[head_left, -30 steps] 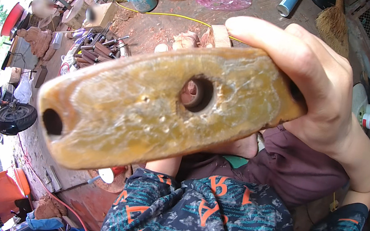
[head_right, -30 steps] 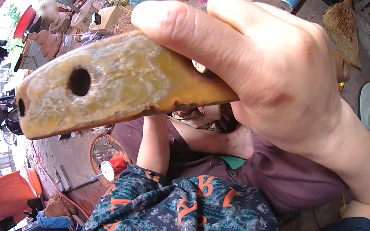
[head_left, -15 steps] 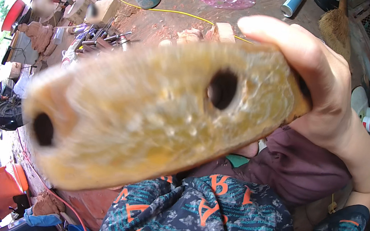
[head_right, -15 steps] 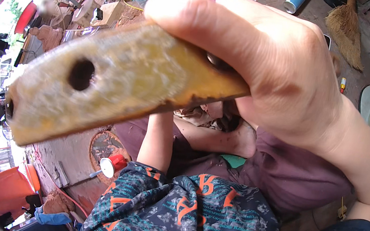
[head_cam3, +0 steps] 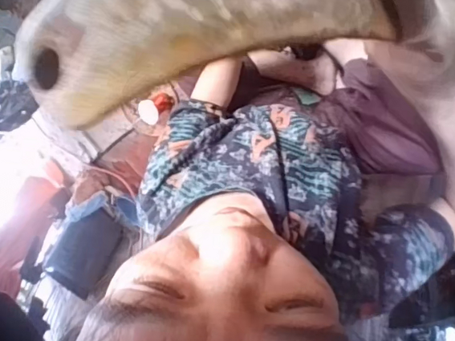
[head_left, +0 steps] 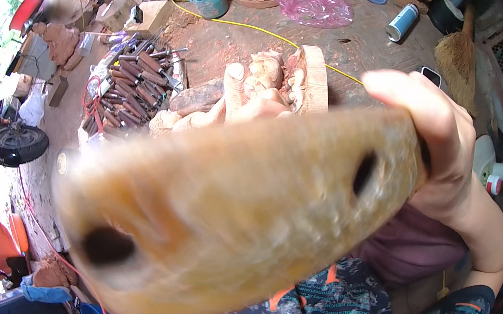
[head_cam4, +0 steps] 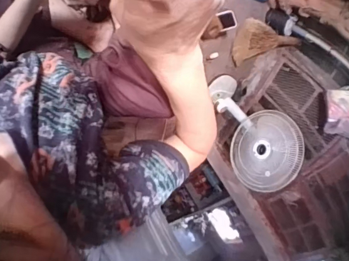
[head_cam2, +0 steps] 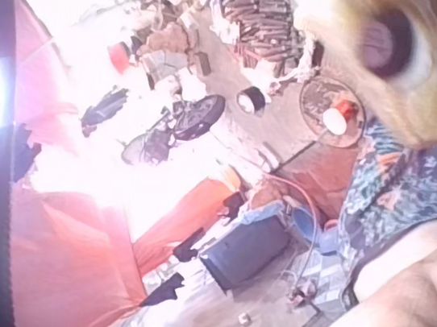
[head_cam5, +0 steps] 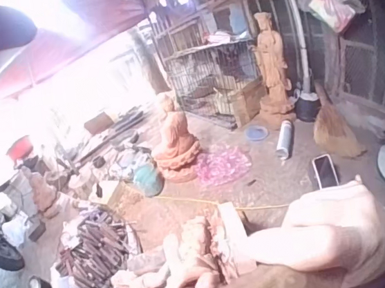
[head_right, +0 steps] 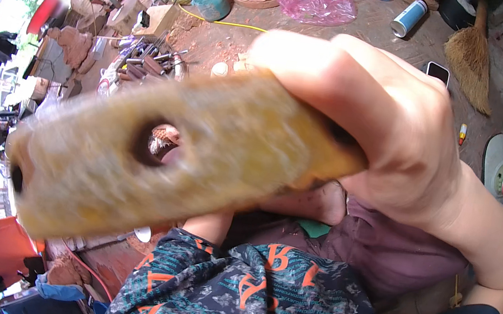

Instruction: The person carves a wooden sculpture of a reclining figure using a chisel and a wooden mallet. They repeatedly strike the chisel to shape the wood, occasionally pausing to switch tools or inspect the work.

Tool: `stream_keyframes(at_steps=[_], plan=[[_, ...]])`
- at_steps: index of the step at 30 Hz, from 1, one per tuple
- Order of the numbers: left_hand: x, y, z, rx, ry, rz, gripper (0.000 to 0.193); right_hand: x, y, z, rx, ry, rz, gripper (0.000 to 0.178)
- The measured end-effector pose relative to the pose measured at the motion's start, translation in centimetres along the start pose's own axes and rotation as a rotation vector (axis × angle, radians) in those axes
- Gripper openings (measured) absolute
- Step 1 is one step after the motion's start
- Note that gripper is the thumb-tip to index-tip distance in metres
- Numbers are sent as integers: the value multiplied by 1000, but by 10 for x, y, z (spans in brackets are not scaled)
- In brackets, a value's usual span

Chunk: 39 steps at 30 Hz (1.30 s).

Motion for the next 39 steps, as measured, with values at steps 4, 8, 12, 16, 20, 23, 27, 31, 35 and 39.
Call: stream_keyframes(at_steps=[4, 8, 12, 16, 20, 23, 27, 31, 35, 39], plan=[[0, 1, 24, 40, 242, -217, 23, -9, -12, -13, 405, -23, -308, 59], [-2, 8, 62, -87, 452, -456, 25, -28, -9, -4, 237, -293, 39, 58], [-4, 5, 70, -126, 461, -484, 26, -22, -14, 12, 227, -249, 77, 56], [-6, 1, 71, -117, 452, -491, 27, -24, -17, 17, 124, -312, 153, 48], [-5, -4, 64, -129, 447, -547, 25, -22, -13, 21, 46, -501, 211, 34], [-8, 8, 51, -241, 129, -249, 14, -5, -24, 33, 406, -202, -257, 44], [3, -1, 31, -173, 458, -465, 8, 3, -24, 53, 273, -141, -144, 57], [-11, -10, 57, -33, 54, -236, 10, -6, -35, 40, 381, -103, -274, 60], [-1, -11, 96, -6, 202, -405, 11, -14, -38, 42, 306, -171, -260, 63], [-5, -15, 118, 18, 437, -554, 24, -38, -17, 31, 67, -494, -70, 43]])
Point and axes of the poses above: each hand's wrist, its own z-axis towards the middle knuckle, its own y-axis out of the back of the hand, x = y × z, the point moved 7 cm from there along z, towards the middle knuckle, and after that the axes turned 10 degrees about -x, right-handed, at the moved point
